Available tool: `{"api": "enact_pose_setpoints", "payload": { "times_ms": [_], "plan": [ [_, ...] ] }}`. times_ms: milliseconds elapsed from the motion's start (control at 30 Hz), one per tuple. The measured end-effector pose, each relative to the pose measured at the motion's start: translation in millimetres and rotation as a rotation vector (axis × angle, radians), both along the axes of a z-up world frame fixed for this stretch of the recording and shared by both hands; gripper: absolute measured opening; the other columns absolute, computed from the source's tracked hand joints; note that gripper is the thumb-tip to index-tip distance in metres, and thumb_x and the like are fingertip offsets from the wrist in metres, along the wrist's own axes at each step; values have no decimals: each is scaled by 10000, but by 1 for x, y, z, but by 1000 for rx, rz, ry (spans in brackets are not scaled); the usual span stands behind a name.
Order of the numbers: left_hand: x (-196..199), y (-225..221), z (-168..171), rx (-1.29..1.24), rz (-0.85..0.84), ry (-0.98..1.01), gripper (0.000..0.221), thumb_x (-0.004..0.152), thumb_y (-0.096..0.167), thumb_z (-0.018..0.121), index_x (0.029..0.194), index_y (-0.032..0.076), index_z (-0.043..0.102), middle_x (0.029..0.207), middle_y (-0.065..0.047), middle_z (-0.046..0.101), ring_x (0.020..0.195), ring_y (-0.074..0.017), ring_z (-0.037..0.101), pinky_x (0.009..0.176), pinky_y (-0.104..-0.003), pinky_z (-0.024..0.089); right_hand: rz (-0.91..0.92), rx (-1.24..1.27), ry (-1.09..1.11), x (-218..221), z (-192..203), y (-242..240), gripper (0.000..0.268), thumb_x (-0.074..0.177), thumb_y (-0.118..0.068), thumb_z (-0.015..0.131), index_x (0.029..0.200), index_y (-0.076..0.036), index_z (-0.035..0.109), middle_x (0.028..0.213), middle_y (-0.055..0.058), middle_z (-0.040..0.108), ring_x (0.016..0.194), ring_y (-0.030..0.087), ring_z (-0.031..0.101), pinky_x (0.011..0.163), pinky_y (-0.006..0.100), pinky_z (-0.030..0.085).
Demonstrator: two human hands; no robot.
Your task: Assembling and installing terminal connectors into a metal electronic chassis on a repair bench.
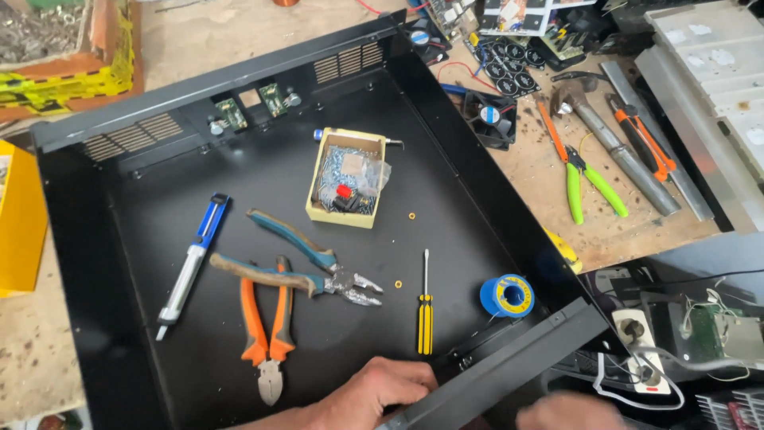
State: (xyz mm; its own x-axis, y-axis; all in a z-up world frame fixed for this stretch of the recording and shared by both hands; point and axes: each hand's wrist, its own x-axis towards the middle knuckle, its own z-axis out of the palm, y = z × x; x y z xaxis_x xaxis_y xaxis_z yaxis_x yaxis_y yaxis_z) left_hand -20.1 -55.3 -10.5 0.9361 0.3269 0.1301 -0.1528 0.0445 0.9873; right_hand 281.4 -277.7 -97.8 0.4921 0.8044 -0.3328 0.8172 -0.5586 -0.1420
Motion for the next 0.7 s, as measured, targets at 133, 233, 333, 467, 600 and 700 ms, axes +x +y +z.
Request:
{"api": "enact_pose_setpoints", "payload": {
  "times_ms": [133, 233, 333, 467, 600, 700],
  "plan": [
    [-1, 1, 14, 26, 7, -53, 353, 1022, 365, 601, 1079, 44, 736, 1025, -100, 687, 990, -217, 726, 847, -311, 558, 561, 910, 40, -99, 198, 178, 146, 914, -170, 694, 1038, -94, 707, 825, 31, 730, 646, 177, 680, 625, 317, 497],
    [-3, 0, 18, 66, 24, -4, 422, 965, 457, 651, 1017, 48, 746, 953, -41, 619, 928, -142, 667, 776, -277, 492, 588, 598, -12, -110, 195, 308, 476, 1073, -368, 545, 728, -52, 460, 584, 220, 542, 616, 504, 521, 599, 602, 354],
    [-1, -1, 12, 49, 48, 4, 218, 951, 264, 748, 901, 53, 723, 875, -20, 575, 832, -123, 609, 709, -283, 449, 320, 34, 303, -125, 188, 388, 397, 1010, -414, 499, 897, -48, 603, 677, 115, 735, 488, 235, 714, 588, 343, 615],
    [-1, 0, 13, -38, 20, 6, 275, 927, 374, 739, 949, 101, 767, 914, -50, 657, 896, -191, 704, 767, -313, 520, 194, 206, 276, -122, 113, 419, 292, 789, -128, 583, 1041, 9, 640, 1027, 241, 721, 724, 417, 762, 548, 479, 661],
    [1, 0, 6, 24, 30, -5, 187, 927, 247, 778, 918, 62, 758, 875, -50, 642, 820, -171, 675, 691, -310, 495, 206, 229, 407, -111, 135, 409, 73, 776, -12, 488, 819, -1, 546, 853, 207, 691, 444, 298, 701, 375, 388, 561],
    [2, 2, 6, 43, 36, -9, 150, 920, 195, 789, 934, 47, 767, 888, -56, 651, 811, -170, 679, 675, -311, 504, 299, 351, 281, -60, 131, 423, 164, 731, -107, 543, 870, -43, 599, 941, 190, 707, 671, 306, 701, 550, 414, 557]
  ]
}}
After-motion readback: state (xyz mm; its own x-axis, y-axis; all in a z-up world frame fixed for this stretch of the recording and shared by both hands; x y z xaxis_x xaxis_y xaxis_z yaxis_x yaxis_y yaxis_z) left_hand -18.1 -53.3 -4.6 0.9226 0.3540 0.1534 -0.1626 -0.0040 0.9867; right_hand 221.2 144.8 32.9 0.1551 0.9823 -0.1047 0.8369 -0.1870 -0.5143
